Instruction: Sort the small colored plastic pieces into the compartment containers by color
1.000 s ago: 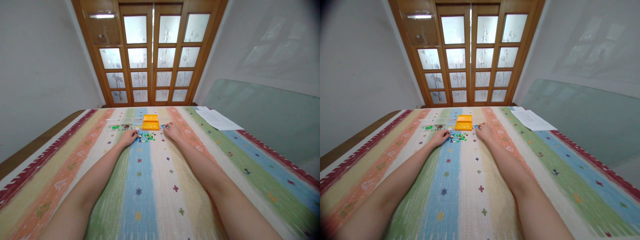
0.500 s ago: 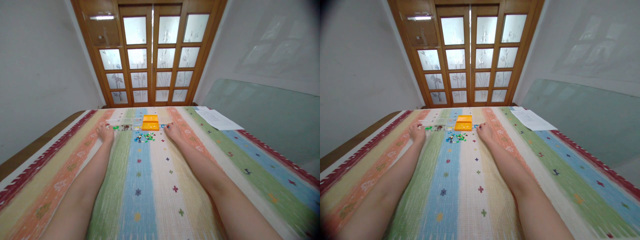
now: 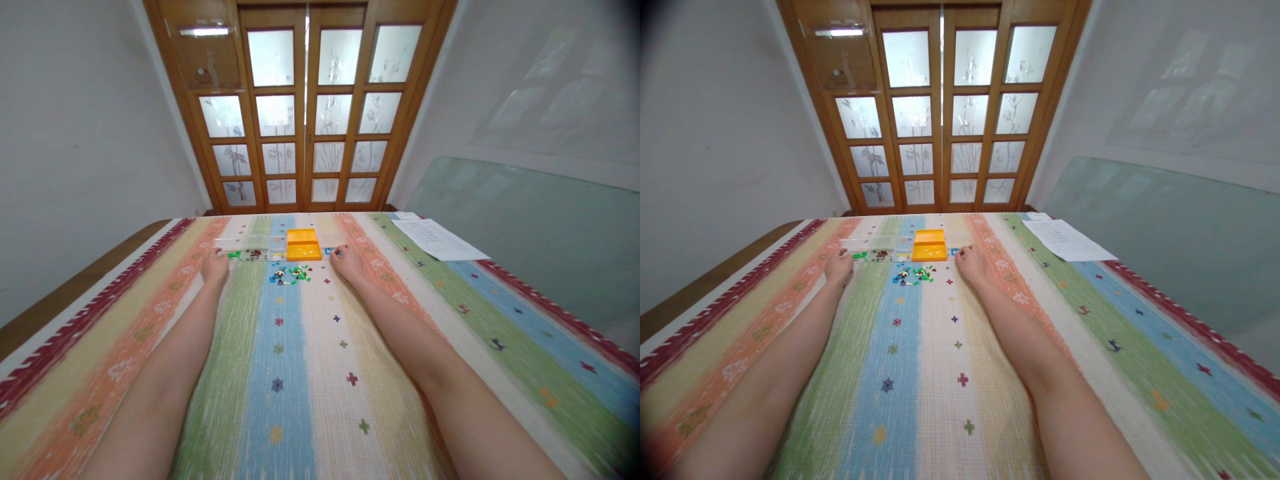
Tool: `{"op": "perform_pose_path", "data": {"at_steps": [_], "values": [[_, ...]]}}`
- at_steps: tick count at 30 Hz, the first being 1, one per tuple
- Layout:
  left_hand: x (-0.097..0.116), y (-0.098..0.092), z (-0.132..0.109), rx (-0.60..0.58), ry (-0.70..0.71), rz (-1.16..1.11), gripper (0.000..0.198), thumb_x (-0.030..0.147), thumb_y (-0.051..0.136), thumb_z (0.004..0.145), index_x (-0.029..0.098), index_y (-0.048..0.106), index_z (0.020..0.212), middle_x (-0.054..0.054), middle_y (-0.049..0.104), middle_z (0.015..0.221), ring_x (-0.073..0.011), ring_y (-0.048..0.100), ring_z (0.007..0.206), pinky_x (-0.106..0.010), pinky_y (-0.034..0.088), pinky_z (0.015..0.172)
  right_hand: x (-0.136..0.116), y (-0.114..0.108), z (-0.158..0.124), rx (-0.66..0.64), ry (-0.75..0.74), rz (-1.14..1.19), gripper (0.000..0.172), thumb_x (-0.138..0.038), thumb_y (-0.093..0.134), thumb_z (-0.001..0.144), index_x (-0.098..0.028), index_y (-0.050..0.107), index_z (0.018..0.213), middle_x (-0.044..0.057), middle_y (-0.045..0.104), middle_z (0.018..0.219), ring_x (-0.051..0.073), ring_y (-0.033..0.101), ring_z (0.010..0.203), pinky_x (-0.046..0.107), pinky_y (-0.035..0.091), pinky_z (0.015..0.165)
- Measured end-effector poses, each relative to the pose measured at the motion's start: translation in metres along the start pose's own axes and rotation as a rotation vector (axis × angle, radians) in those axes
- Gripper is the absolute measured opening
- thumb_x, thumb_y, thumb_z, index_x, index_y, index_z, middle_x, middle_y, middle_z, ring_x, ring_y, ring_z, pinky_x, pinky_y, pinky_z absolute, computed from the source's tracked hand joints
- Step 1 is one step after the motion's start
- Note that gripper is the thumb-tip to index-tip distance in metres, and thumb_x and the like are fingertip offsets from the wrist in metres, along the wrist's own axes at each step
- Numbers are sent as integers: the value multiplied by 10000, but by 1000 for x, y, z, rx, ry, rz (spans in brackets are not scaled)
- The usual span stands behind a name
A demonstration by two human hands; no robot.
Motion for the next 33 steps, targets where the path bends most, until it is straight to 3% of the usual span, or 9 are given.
{"op": "perform_pose_path", "data": {"at_steps": [7, 11, 14, 16, 21, 24, 28, 33], "values": [[2, 0, -2, -14, 9, 1, 382, 340, 524, 934, 185, 664, 1254, -136, 676, 1339, -303, 593, 1264, -418, 445, 1086, 2, 0, -1, 16, 32, 8, 245, -382, 600, 973, -197, 761, 983, 120, 661, 1077, 262, 605, 1029, 349, 440, 889], [9, -6, -6, 17, 41, 14, 394, 314, 527, 934, 163, 651, 1276, -163, 647, 1339, -318, 565, 1276, -440, 424, 1112, -10, -14, -4, 98, -25, 15, 243, -375, 580, 986, -200, 748, 967, 128, 653, 1121, 288, 576, 1092, 399, 426, 962], [29, -16, -14, 128, 166, 34, 380, 296, 527, 932, 155, 658, 1260, -175, 608, 1341, -330, 529, 1302, -469, 398, 1138, -30, -24, -8, 157, -161, 34, 223, -326, 557, 1001, -203, 742, 986, 136, 656, 1164, 297, 556, 1123, 422, 410, 999], [51, -16, -23, 132, 305, 25, 336, 281, 512, 939, 171, 682, 1208, -152, 626, 1276, -323, 553, 1254, -474, 420, 1113, -45, -25, -11, 145, -267, 48, 210, -289, 550, 1006, -200, 740, 1005, 133, 676, 1136, 291, 565, 1100, 415, 412, 986], [113, 13, -68, -157, 749, -22, 246, 252, 501, 962, 219, 731, 1045, -94, 679, 1113, -269, 612, 1108, -427, 488, 1026, -82, -3, -27, -59, -527, 36, 208, -224, 549, 1012, -199, 745, 1078, 109, 713, 1063, 250, 599, 1038, 361, 422, 937], [133, 27, -95, -254, 889, 25, 238, 271, 518, 975, 230, 741, 1045, -92, 684, 1138, -270, 598, 1133, -442, 485, 1046, -97, 8, -40, -146, -675, 31, 240, -248, 554, 1025, -208, 744, 1167, 108, 707, 1103, 242, 599, 1063, 346, 420, 933], [143, 40, -117, -360, 972, 45, 263, 288, 531, 985, 239, 739, 1139, -88, 675, 1258, -260, 581, 1211, -433, 473, 1097, -102, 14, -48, -191, -731, 19, 274, -265, 557, 1036, -220, 746, 1230, 110, 697, 1098, 242, 594, 1064, 351, 417, 938], [150, 43, -126, -384, 934, 35, 317, 257, 482, 1014, 225, 707, 1234, -91, 681, 1294, -251, 588, 1234, -417, 461, 1120, -102, 12, -48, -182, -734, 68, 208, -253, 599, 1015, -228, 777, 1119, 97, 688, 1070, 235, 586, 1046, 349, 415, 935]]}}
Point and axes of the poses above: each hand's wrist, its own z-axis towards the middle knuckle, its own y-axis out of the palm, x = y × z, the point moved 7 cm from there along z, towards the middle knuckle
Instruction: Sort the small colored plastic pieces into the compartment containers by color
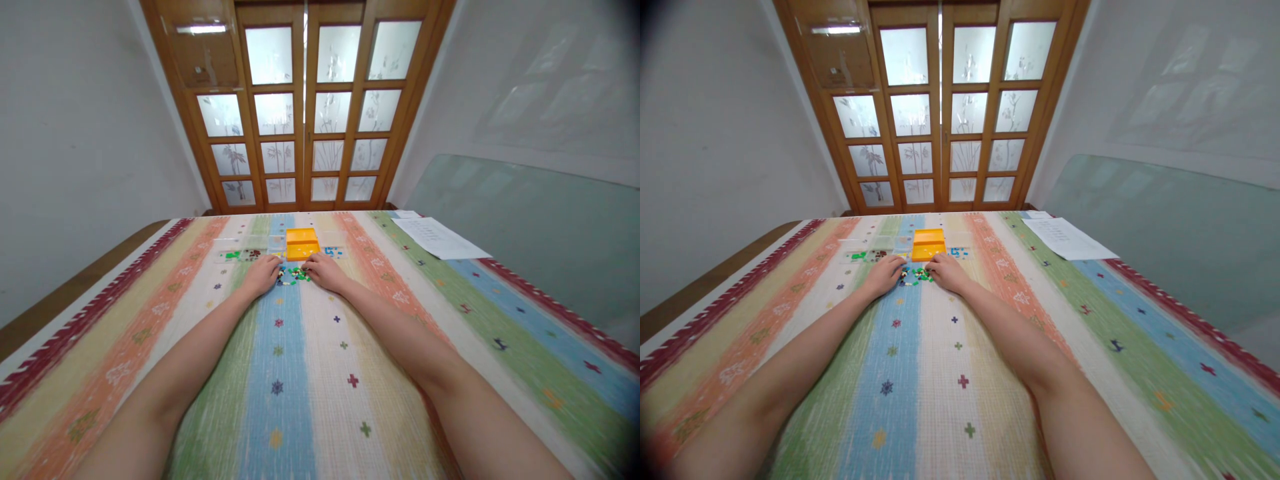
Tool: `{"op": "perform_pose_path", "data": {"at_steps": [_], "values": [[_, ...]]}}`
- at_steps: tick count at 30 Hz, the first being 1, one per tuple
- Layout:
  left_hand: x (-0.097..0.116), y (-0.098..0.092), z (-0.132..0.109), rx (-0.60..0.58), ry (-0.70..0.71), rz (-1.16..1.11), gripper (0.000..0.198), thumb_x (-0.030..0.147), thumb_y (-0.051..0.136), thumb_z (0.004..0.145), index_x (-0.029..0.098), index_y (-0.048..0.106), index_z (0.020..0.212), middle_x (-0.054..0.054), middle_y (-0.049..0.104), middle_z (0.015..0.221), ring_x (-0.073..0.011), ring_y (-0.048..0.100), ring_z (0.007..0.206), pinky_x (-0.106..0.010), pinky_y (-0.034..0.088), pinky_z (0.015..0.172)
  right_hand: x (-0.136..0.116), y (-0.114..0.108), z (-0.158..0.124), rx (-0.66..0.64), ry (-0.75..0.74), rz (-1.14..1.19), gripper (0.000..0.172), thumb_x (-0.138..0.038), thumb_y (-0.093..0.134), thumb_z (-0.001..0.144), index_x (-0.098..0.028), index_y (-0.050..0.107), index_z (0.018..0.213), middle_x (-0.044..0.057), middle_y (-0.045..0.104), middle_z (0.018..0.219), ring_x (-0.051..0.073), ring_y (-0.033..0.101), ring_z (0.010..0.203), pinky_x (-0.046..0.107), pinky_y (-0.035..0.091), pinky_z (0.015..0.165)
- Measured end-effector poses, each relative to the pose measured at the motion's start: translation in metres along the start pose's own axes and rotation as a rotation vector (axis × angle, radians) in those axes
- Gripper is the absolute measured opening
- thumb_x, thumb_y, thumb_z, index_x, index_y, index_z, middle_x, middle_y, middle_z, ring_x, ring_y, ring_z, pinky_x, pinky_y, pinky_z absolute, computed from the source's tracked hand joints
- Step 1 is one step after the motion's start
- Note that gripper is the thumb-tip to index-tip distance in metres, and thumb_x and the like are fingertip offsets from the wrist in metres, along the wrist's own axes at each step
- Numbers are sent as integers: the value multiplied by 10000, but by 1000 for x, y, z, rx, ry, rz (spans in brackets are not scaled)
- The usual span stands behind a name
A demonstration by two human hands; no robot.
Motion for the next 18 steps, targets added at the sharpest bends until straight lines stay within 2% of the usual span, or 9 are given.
{"op": "perform_pose_path", "data": {"at_steps": [5, 11, 18], "values": [[6, 1, 0, -20, -39, 15, 302, 251, 482, 1007, 202, 713, 1194, -102, 700, 1246, -265, 602, 1201, -431, 477, 1092, -1, -2, 0, 16, -19, 27, 144, -259, 631, 1002, -216, 766, 1027, 87, 676, 1049, 229, 579, 1033, 341, 416, 924], [2, 5, -1, -37, -31, -36, 274, 261, 526, 978, 228, 729, 1159, -86, 697, 1256, -253, 610, 1209, -419, 470, 1111, 1, -1, 1, 15, -4, 24, 142, -245, 627, 998, -199, 759, 971, 90, 680, 1005, 230, 572, 1007, 342, 412, 900], [6, 5, -1, -65, -4, -102, 296, 268, 521, 976, 226, 731, 1181, -86, 714, 1243, -252, 634, 1187, -420, 484, 1102, 7, -3, 0, 29, 22, 45, 155, -215, 600, 992, -197, 753, 971, 91, 689, 1012, 233, 571, 1015, 349, 413, 914]]}}
Point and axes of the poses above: each hand's wrist, its own z-axis towards the middle knuckle, its own y-axis out of the palm, x = y × z, the point moved 7 cm from there along z, towards the middle knuckle
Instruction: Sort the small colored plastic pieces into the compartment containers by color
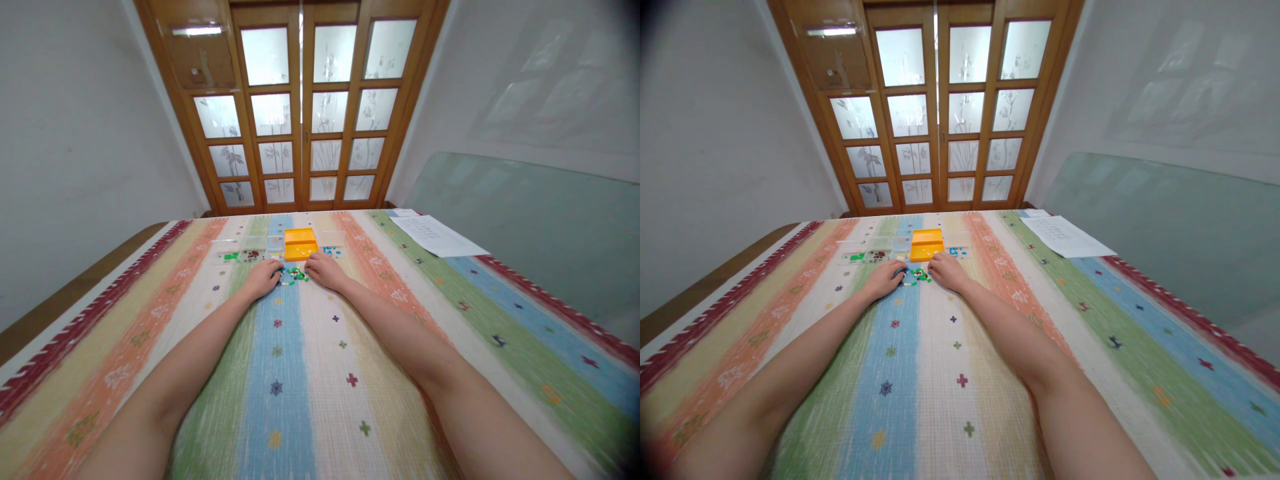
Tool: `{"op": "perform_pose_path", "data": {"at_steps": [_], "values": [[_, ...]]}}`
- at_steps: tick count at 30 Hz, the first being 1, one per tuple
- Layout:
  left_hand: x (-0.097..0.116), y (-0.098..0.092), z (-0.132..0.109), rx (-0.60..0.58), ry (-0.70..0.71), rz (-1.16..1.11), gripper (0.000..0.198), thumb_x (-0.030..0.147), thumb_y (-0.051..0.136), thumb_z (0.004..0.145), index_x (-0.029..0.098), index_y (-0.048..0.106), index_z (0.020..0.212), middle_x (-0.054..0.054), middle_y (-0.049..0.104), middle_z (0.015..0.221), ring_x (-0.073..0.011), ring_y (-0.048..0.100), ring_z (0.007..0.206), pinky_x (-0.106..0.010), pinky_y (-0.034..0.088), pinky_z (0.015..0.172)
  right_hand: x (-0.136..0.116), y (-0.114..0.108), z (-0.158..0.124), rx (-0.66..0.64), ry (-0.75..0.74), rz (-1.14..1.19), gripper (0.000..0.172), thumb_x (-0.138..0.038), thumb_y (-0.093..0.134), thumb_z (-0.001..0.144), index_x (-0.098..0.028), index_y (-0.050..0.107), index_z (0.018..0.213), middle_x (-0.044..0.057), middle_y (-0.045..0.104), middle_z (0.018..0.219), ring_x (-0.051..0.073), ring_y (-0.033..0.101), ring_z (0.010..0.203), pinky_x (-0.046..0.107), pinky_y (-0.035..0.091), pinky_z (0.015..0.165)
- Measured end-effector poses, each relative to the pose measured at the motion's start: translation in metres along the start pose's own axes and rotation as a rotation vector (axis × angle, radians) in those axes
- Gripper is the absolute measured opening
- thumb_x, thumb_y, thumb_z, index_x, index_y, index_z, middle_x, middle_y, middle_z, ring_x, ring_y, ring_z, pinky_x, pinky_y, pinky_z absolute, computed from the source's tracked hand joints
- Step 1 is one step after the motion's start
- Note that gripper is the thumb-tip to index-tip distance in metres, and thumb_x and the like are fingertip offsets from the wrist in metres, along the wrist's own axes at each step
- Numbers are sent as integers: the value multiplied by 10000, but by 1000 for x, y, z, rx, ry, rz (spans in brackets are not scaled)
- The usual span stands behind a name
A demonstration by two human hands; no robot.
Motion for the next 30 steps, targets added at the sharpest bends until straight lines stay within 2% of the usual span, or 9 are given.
{"op": "perform_pose_path", "data": {"at_steps": [10, 14, 20, 22, 26, 30], "values": [[5, 0, 0, -25, 21, -73, 312, 274, 507, 983, 212, 712, 1210, -80, 719, 1272, -244, 641, 1203, -418, 483, 1114, -3, -2, -2, -33, -22, 41, 113, -193, 658, 923, -196, 759, 974, 82, 678, 1026, 227, 579, 1016, 347, 420, 924], [7, 2, 0, -33, 48, -85, 323, 276, 503, 983, 221, 707, 1228, -70, 711, 1303, -236, 632, 1232, -408, 472, 1135, -4, -3, -2, -42, -20, 49, 110, -253, 672, 945, -202, 758, 991, 79, 683, 1020, 227, 583, 1014, 346, 420, 917], [12, 3, 0, -60, 67, -96, 332, 293, 519, 986, 241, 713, 1250, -62, 703, 1324, -237, 619, 1262, -423, 458, 1161, -3, -2, 0, -37, -6, 49, 135, -240, 627, 974, -205, 756, 957, 83, 706, 996, 227, 594, 1002, 341, 421, 902], [16, 3, 0, -54, 92, -88, 340, 311, 520, 996, 236, 709, 1268, -72, 693, 1338, -239, 606, 1282, -426, 448, 1172, 1, -3, 0, -4, 45, 55, 136, -235, 617, 973, -199, 745, 947, 81, 716, 982, 221, 601, 973, 332, 425, 884], [28, 5, -1, -44, 154, -49, 392, 363, 534, 1011, 223, 672, 1350, -107, 625, 1443, -258, 540, 1371, -457, 393, 1219, 22, -12, -3, 109, 263, 118, 127, -239, 599, 959, -198, 719, 950, 57, 737, 918, 194, 619, 845, 295, 429, 787], [48, 13, -5, -123, 230, -9, 474, 423, 529, 1024, 243, 592, 1458, -98, 528, 1561, -264, 440, 1473, -470, 305, 1271, 46, -25, -11, 259, 439, 178, 152, -266, 568, 958, -212, 707, 989, 31, 747, 881, 182, 635, 782, 282, 435, 745]]}}
Point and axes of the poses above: each hand's wrist, its own z-axis towards the middle knuckle, its own y-axis out of the palm, x = y × z, the point moved 7 cm from there along z, towards the middle knuckle
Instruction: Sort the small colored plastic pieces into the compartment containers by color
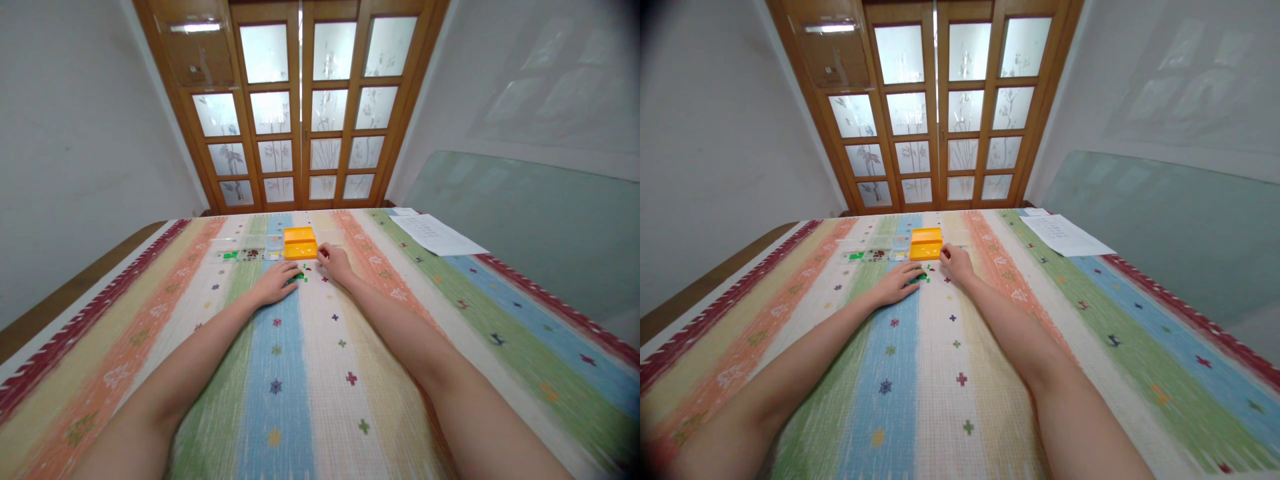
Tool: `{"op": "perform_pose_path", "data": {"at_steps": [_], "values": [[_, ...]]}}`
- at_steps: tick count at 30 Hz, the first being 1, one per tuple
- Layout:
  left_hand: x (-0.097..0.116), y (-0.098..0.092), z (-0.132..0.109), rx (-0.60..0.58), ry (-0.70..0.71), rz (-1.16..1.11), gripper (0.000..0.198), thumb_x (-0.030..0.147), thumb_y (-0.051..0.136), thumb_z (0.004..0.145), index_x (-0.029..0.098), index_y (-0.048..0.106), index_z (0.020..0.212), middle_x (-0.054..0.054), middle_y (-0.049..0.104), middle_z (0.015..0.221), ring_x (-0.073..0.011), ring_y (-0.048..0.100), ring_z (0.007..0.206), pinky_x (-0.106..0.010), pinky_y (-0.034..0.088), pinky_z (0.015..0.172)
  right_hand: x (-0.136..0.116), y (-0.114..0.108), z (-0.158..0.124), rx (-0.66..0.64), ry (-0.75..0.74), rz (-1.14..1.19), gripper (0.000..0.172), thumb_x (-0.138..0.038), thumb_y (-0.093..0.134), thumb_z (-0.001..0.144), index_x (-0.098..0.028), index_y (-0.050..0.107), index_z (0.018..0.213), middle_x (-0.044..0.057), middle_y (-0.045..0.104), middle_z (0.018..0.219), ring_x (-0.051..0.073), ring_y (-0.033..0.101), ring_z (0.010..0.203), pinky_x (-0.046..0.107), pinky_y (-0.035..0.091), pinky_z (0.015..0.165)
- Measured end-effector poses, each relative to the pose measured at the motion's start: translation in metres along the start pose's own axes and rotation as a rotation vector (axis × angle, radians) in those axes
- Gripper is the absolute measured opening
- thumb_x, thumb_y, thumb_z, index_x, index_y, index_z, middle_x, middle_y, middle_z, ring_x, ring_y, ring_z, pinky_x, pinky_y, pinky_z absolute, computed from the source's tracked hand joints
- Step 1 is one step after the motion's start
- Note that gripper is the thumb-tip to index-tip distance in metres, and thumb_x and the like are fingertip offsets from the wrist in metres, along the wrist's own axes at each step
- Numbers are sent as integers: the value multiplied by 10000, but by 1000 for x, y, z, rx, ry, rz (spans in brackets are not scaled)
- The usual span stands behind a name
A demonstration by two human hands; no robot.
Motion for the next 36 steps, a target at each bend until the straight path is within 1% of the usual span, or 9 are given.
{"op": "perform_pose_path", "data": {"at_steps": [4, 8, 13, 18, 22, 26, 31, 33, 36], "values": [[16, 5, 1, -80, 30, 16, 512, 458, 486, 1044, 274, 523, 1521, -69, 511, 1589, -257, 401, 1508, -458, 262, 1286, 20, -16, 4, 121, 131, -16, 199, -311, 551, 964, -215, 724, 981, 42, 740, 846, 194, 635, 758, 293, 441, 729], [20, 5, 1, -107, 46, 21, 505, 473, 469, 1046, 287, 529, 1513, -62, 503, 1599, -257, 387, 1521, -457, 249, 1285, 38, -25, 5, 192, 226, -35, 238, -337, 536, 962, -217, 740, 979, 53, 729, 824, 206, 633, 745, 298, 427, 692], [20, 6, 0, -130, 38, 11, 526, 477, 452, 1052, 300, 489, 1546, -60, 464, 1630, -249, 392, 1523, -443, 269, 1265, 54, -25, 5, 208, 284, -62, 270, -340, 541, 949, -213, 759, 1042, 75, 742, 846, 222, 641, 763, 302, 421, 677], [16, 6, 1, -103, 7, 17, 528, 471, 452, 1050, 281, 493, 1542, -71, 481, 1619, -245, 407, 1515, -458, 257, 1268, 55, -23, 4, 200, 281, -66, 306, -336, 505, 975, -217, 757, 1102, 84, 754, 886, 230, 644, 786, 305, 432, 691], [7, 6, 1, -71, -47, 56, 502, 465, 453, 1049, 249, 556, 1490, -86, 517, 1589, -255, 436, 1494, -473, 257, 1270, 45, -21, 3, 170, 245, -87, 287, -319, 503, 985, -226, 758, 1077, 80, 758, 901, 234, 651, 812, 313, 440, 720], [1, 4, 1, -39, -77, 47, 504, 461, 462, 1046, 232, 572, 1481, -106, 555, 1553, -261, 470, 1465, -477, 304, 1247, 30, -16, 3, 103, 161, -115, 266, -289, 515, 989, -234, 758, 1081, 69, 769, 934, 226, 656, 828, 310, 443, 739], [-3, 4, 1, -24, -95, 47, 511, 461, 482, 1038, 215, 583, 1475, -120, 552, 1553, -275, 469, 1465, -481, 315, 1243, 5, 5, 0, -101, -50, -160, 232, -253, 566, 987, -234, 756, 1119, 61, 783, 1005, 214, 677, 893, 303, 451, 802], [-4, 6, 1, -30, -94, 52, 527, 473, 483, 1037, 217, 568, 1490, -120, 535, 1569, -278, 452, 1479, -480, 305, 1249, -3, 15, -4, -182, -126, -176, 220, -280, 584, 993, -237, 761, 1118, 61, 784, 1028, 210, 681, 904, 300, 453, 806], [-7, 9, 0, -52, -93, 62, 572, 499, 469, 1040, 219, 515, 1536, -118, 488, 1607, -281, 404, 1513, -482, 274, 1264, -10, 25, -7, -269, -206, -180, 234, -347, 624, 992, -234, 765, 1141, 61, 783, 990, 207, 677, 880, 297, 453, 792]]}}
Point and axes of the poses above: each hand's wrist, its own z-axis towards the middle knuckle, its own y-axis out of the palm, x = y × z, the point moved 7 cm from there along z, towards the middle knuckle
